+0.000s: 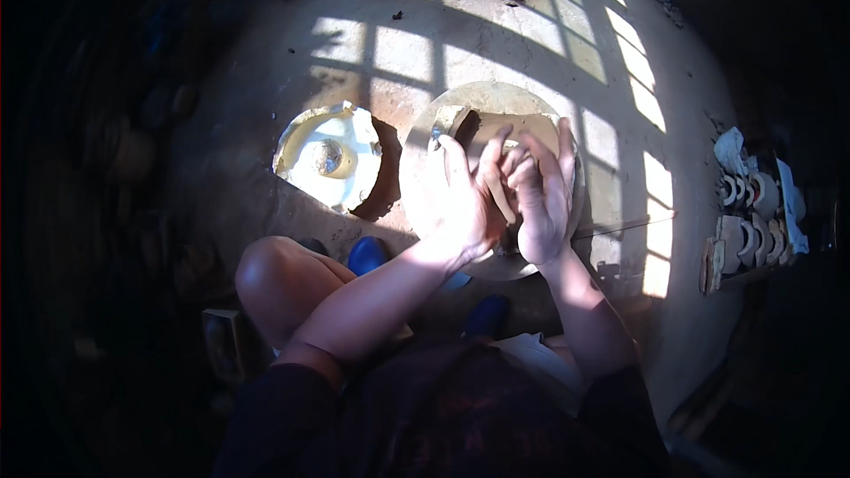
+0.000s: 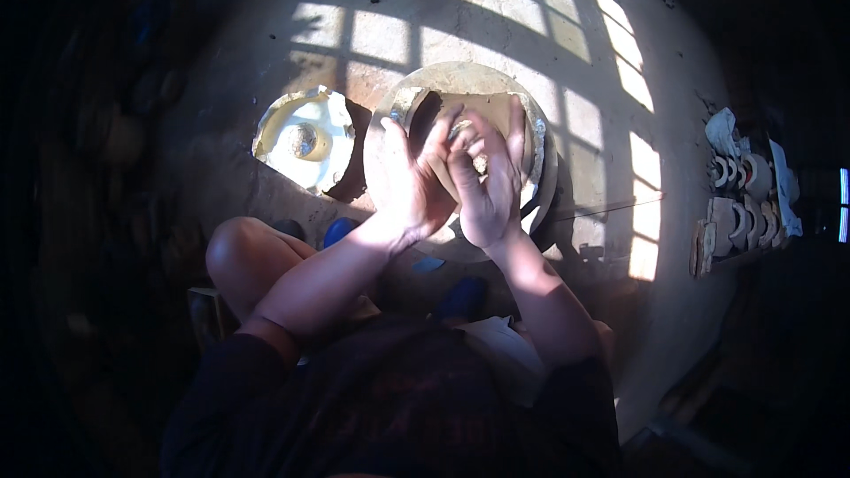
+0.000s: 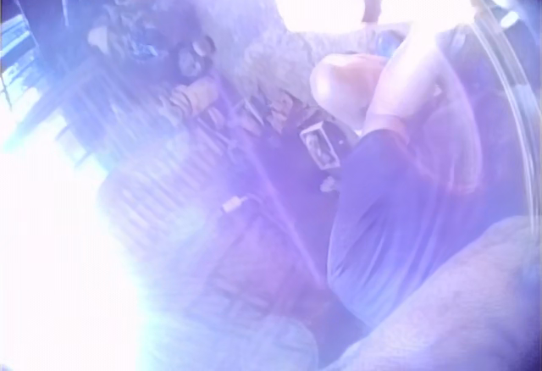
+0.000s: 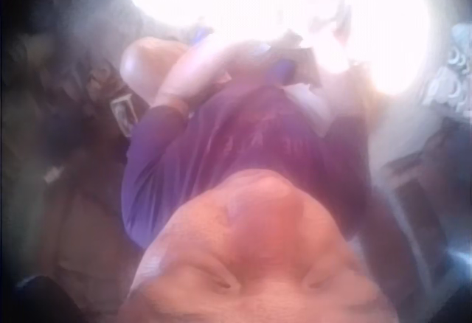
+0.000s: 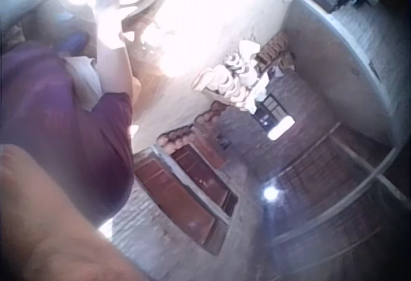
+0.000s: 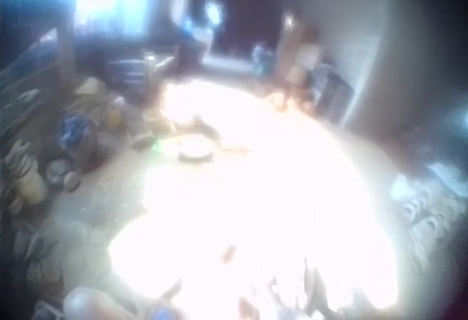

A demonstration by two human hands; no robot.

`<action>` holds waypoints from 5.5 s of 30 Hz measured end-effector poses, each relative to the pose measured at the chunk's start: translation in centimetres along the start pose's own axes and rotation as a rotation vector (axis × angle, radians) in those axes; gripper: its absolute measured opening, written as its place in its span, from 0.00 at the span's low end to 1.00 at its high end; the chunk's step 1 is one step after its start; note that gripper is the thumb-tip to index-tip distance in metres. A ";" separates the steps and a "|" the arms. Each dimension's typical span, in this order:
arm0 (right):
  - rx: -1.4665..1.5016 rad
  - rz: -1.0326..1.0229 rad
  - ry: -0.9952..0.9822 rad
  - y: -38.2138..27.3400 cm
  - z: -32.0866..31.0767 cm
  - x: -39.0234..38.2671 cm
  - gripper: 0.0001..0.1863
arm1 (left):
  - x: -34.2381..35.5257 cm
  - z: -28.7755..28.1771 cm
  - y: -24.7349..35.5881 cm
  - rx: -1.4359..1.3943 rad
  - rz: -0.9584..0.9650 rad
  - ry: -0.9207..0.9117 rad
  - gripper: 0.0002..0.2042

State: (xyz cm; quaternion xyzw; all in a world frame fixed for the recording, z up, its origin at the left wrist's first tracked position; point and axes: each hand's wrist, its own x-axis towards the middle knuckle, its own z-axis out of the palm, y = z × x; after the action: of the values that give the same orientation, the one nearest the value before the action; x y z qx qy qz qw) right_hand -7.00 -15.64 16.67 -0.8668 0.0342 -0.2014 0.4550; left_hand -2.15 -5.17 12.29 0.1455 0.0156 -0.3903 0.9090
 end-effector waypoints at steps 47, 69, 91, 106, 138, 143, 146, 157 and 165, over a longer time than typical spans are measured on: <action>-0.580 0.415 -0.439 13.2 -3.4 7.7 0.20 | 4.4 -9.4 6.6 1.644 0.532 0.443 0.16; -0.392 0.465 -0.465 13.4 -3.7 6.5 0.20 | 2.4 -6.8 7.6 2.134 0.310 0.493 0.27; -0.419 0.533 -0.517 11.9 -4.6 6.6 0.16 | 4.8 -9.0 7.2 1.789 0.441 0.220 0.19; -0.593 0.303 -0.524 13.0 -5.9 5.7 0.19 | 3.1 -4.1 8.4 2.098 0.209 0.433 0.18; -0.519 0.394 -0.392 15.1 -6.4 5.1 0.18 | 3.7 -7.2 8.0 1.954 0.104 0.227 0.18; -0.180 0.705 -0.275 14.6 -6.1 4.5 0.16 | 3.9 -8.5 7.9 1.980 0.065 0.217 0.16; -0.265 0.639 -0.251 13.8 -6.2 4.2 0.17 | 3.9 -8.8 8.1 1.929 -0.009 0.173 0.18; -0.490 0.395 -0.175 15.2 -5.8 2.4 0.19 | 3.4 -7.8 8.6 1.958 -0.280 0.043 0.19; 0.042 0.762 -0.257 12.9 -3.9 3.0 0.37 | 2.4 -7.3 8.4 1.919 -0.281 0.017 0.18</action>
State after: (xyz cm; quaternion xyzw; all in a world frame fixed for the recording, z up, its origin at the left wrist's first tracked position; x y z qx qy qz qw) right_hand -4.13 -26.92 9.30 -0.8008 0.2917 0.0911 0.5151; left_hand 6.13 0.68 7.06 0.8250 -0.2858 -0.3411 0.3483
